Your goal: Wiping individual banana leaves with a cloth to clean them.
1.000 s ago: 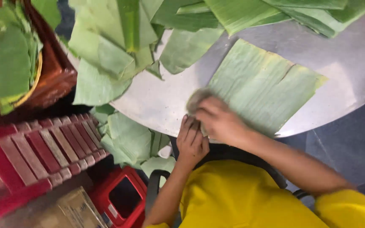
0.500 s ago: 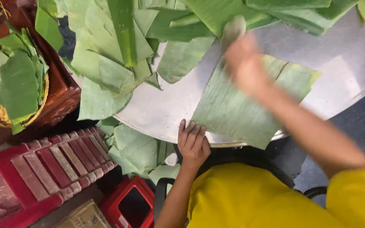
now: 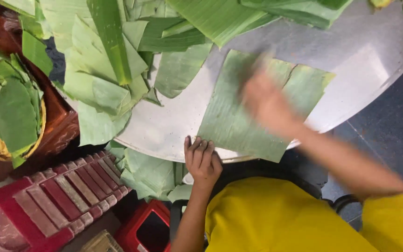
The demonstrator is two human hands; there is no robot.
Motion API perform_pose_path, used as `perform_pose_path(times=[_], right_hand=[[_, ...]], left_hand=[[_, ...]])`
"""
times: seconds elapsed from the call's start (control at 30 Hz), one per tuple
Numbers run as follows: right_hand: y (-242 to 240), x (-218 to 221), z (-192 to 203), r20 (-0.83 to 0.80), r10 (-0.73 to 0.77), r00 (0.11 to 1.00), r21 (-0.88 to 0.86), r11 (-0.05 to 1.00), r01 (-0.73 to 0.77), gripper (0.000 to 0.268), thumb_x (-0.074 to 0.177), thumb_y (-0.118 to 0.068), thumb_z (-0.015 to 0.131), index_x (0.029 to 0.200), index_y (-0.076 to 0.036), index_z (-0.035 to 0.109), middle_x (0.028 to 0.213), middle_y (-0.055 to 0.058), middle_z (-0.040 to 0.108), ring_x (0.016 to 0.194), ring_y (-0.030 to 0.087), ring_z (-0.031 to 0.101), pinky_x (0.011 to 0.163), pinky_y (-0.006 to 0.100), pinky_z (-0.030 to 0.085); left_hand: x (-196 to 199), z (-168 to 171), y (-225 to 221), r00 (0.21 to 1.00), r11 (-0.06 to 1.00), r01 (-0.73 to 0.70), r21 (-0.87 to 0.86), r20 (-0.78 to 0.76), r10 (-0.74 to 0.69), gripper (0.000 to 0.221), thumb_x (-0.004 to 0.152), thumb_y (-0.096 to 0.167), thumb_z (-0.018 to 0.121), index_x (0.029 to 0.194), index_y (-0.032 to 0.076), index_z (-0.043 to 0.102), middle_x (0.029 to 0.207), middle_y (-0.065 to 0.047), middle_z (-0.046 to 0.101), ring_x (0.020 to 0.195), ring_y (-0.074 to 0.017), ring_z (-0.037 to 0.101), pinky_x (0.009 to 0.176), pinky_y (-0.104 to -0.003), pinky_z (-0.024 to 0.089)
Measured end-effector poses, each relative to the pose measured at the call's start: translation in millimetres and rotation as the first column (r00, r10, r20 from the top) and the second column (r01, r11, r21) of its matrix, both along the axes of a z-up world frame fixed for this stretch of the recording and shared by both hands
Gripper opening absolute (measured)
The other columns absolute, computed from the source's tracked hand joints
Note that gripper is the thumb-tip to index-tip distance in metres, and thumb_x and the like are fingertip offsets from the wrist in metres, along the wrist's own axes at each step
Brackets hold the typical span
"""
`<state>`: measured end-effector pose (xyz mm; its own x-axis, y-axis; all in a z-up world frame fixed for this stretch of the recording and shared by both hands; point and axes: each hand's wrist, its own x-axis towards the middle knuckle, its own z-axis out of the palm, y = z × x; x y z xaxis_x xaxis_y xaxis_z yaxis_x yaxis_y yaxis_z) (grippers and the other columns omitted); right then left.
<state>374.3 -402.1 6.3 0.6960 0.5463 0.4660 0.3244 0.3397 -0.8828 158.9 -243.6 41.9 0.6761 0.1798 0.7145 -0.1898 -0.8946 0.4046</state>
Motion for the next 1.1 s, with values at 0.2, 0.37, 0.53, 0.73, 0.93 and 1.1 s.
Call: perform_pose_path(times=[0.2, 0.37, 0.53, 0.73, 0.93, 1.1], right_hand=[[-54, -103, 22, 0.59, 0.191, 0.784, -0.431, 0.896, 0.107, 0.018, 0.091, 0.009, 0.047, 0.079, -0.004, 0.049, 0.083, 0.01, 0.048, 0.077, 0.03, 0.045, 0.069, 0.044, 0.039], [-128, -20, 77, 0.664, -0.17, 0.728, -0.533, 0.575, 0.621, 0.03, 0.077, 0.022, 0.052, 0.091, -0.003, 0.062, 0.084, 0.013, 0.055, 0.09, 0.035, 0.053, 0.09, 0.047, 0.041], [-176, 30, 46, 0.718, -0.49, 0.494, -0.349, 0.361, 0.865, 0.017, 0.098, 0.018, 0.054, 0.106, 0.009, 0.067, 0.104, 0.025, 0.054, 0.097, 0.043, 0.052, 0.086, 0.052, 0.042], [-159, 38, 58, 0.692, -0.569, 0.444, -0.312, 0.318, 0.895, 0.019, 0.097, 0.013, 0.059, 0.11, 0.009, 0.072, 0.105, 0.024, 0.051, 0.098, 0.042, 0.049, 0.084, 0.05, 0.041], [-159, 36, 60, 0.729, -0.514, 0.452, -0.347, 0.292, 0.891, 0.015, 0.102, 0.012, 0.061, 0.112, 0.008, 0.071, 0.109, 0.023, 0.05, 0.099, 0.04, 0.046, 0.082, 0.049, 0.042], [-163, 37, 54, 0.718, -0.504, 0.48, -0.365, 0.315, 0.876, 0.02, 0.098, 0.012, 0.055, 0.11, 0.008, 0.071, 0.109, 0.027, 0.052, 0.101, 0.044, 0.047, 0.085, 0.052, 0.041]], left_hand=[[-1, 0, 1, 0.999, 1.0, 0.017, 0.009, -0.041, -0.016, 0.02, 0.091, -0.006, 0.053, 0.096, 0.0, 0.071, 0.095, -0.015, 0.067, 0.099, -0.0375, 0.066, 0.108, -0.066, 0.048], [5, 15, -9, 0.991, 0.993, -0.084, 0.083, -0.097, 0.092, 0.015, 0.09, -0.007, 0.056, 0.092, 0.0, 0.069, 0.088, -0.013, 0.061, 0.098, -0.0384, 0.068, 0.109, -0.067, 0.047], [28, 58, -54, 0.902, 0.967, 0.248, -0.052, -0.351, -0.251, 0.026, 0.094, 0.019, 0.058, 0.116, 0.005, 0.058, 0.126, -0.021, 0.056, 0.124, -0.0438, 0.057, 0.115, -0.068, 0.032], [36, 76, -97, 0.855, 0.877, 0.47, 0.097, -0.294, -0.426, 0.018, 0.103, 0.004, 0.05, 0.099, 0.002, 0.067, 0.092, -0.016, 0.063, 0.083, -0.0325, 0.06, 0.078, -0.047, 0.05], [32, 79, -48, 0.906, 0.813, -0.262, -0.519, -0.423, 0.021, 0.025, 0.095, 0.02, 0.057, 0.071, 0.017, 0.053, 0.07, 0.004, 0.051, 0.067, -0.0133, 0.049, 0.064, -0.032, 0.04], [77, 62, -3, 0.971, 0.689, -0.239, -0.684, -0.163, 0.175, 0.02, 0.109, 0.022, 0.051, 0.093, 0.013, 0.041, 0.086, 0.004, 0.033, 0.075, -0.0079, 0.031, 0.065, -0.027, 0.028]])
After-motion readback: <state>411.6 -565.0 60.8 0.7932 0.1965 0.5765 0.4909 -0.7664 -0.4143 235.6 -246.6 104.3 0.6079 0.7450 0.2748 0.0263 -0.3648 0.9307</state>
